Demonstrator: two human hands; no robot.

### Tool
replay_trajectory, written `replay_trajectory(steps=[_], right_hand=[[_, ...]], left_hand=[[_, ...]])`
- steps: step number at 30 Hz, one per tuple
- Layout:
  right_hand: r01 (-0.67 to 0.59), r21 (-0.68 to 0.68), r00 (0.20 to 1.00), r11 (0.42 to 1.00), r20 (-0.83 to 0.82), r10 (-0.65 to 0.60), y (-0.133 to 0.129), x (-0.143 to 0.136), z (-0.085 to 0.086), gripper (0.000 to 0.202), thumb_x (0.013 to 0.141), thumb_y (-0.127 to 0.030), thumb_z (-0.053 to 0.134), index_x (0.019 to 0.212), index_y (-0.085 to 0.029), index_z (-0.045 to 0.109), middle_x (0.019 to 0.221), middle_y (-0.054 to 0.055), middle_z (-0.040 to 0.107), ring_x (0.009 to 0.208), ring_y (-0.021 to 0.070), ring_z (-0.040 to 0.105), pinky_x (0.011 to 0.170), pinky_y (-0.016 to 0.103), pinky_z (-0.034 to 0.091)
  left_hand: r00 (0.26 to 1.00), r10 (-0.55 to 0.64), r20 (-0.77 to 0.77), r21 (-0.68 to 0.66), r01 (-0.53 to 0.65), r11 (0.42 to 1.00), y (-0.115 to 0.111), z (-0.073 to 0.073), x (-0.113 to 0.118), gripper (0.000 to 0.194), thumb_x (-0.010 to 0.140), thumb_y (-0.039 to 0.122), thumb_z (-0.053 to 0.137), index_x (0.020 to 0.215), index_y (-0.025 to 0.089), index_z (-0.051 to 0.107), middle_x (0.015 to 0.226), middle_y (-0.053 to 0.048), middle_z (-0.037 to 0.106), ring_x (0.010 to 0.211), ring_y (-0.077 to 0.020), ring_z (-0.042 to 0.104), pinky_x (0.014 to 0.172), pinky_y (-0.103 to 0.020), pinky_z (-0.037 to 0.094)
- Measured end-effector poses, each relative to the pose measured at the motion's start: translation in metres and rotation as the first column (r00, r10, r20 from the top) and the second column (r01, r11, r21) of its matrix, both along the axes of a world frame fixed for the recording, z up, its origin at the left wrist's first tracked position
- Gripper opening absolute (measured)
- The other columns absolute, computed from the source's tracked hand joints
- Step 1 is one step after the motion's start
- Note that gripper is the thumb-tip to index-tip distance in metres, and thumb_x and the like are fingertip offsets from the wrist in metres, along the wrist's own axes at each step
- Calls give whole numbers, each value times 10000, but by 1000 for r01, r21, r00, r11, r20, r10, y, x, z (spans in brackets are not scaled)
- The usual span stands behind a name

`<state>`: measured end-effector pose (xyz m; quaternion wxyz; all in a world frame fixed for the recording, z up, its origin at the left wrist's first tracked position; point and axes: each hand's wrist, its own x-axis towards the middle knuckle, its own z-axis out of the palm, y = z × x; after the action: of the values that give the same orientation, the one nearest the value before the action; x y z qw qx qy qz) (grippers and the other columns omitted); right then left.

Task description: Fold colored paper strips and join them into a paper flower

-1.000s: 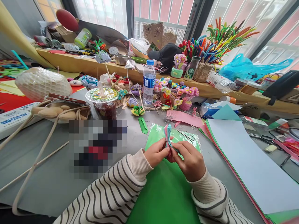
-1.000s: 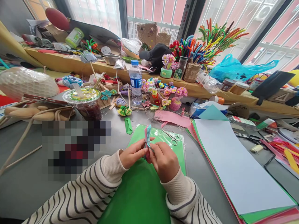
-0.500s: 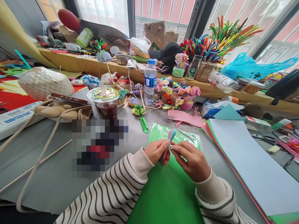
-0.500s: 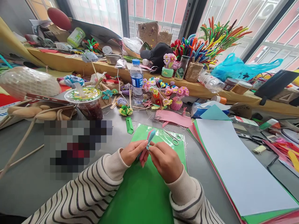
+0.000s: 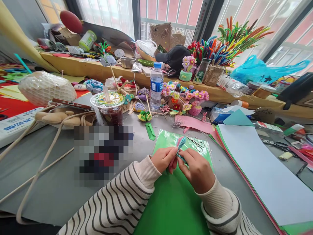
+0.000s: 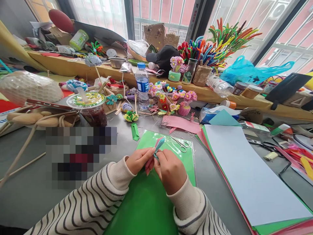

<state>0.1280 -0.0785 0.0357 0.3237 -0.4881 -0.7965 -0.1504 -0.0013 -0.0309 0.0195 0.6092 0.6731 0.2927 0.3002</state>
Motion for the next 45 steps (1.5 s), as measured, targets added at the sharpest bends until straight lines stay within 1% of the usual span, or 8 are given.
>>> replay_trajectory(steps=[12,17,22,27,34,37,41,45], right_hand=[[-291,-297,957,909,-93,276,3,27,12,236,837,-212,404,694,-161,585,584,25,562,531,116,516,490,209,425],[-197,-237,957,951,-258,133,3,23,10,154,778,-255,518,711,-153,612,592,26,606,462,96,498,463,210,432],[-104,-276,916,956,-400,-16,1,16,10,133,692,-291,619,716,-161,608,593,15,617,446,92,499,421,205,438],[-85,-152,921,985,-388,20,-2,10,9,44,745,-178,554,731,-164,594,570,9,581,452,90,486,432,211,440],[-135,74,964,988,-219,148,-5,7,6,142,748,-67,521,852,-135,590,644,64,601,602,149,539,542,274,464],[-118,24,949,993,-291,120,-7,6,9,149,744,-86,534,868,-151,586,673,53,603,603,137,537,530,258,466],[-120,-175,886,977,-462,26,-9,6,14,132,745,-186,552,874,-176,581,703,29,607,523,105,507,486,244,465],[-191,-264,800,945,-600,-5,-9,6,14,132,758,-220,543,870,-177,599,735,43,619,598,129,562,531,267,501]], left_hand=[[965,-218,-144,-29,216,976,-2,9,-6,471,809,496,282,525,146,422,407,34,451,310,-54,444,335,-160,327],[994,-97,-50,-6,97,995,-1,6,-4,449,814,484,290,585,136,458,450,26,480,349,-64,477,388,-176,378],[997,21,75,-23,-19,1000,-3,7,-2,436,804,488,325,883,114,534,541,9,541,451,-107,554,498,-231,452],[985,54,166,-74,-42,996,-5,8,-1,424,788,474,384,990,125,517,577,-8,584,524,-136,586,546,-256,472],[956,34,292,-158,13,987,-5,8,-1,432,771,464,433,992,102,511,573,-15,574,536,-140,583,534,-258,470],[951,56,304,-87,-31,996,-3,9,-4,391,757,435,477,957,109,558,645,-27,574,562,-128,569,576,-263,466],[954,114,276,36,-129,991,1,11,-7,347,736,414,519,914,131,614,858,-77,582,699,-152,566,677,-285,460],[940,86,330,34,-102,994,0,13,-7,344,745,401,513,932,131,614,827,-74,582,650,-147,565,666,-308,469]])
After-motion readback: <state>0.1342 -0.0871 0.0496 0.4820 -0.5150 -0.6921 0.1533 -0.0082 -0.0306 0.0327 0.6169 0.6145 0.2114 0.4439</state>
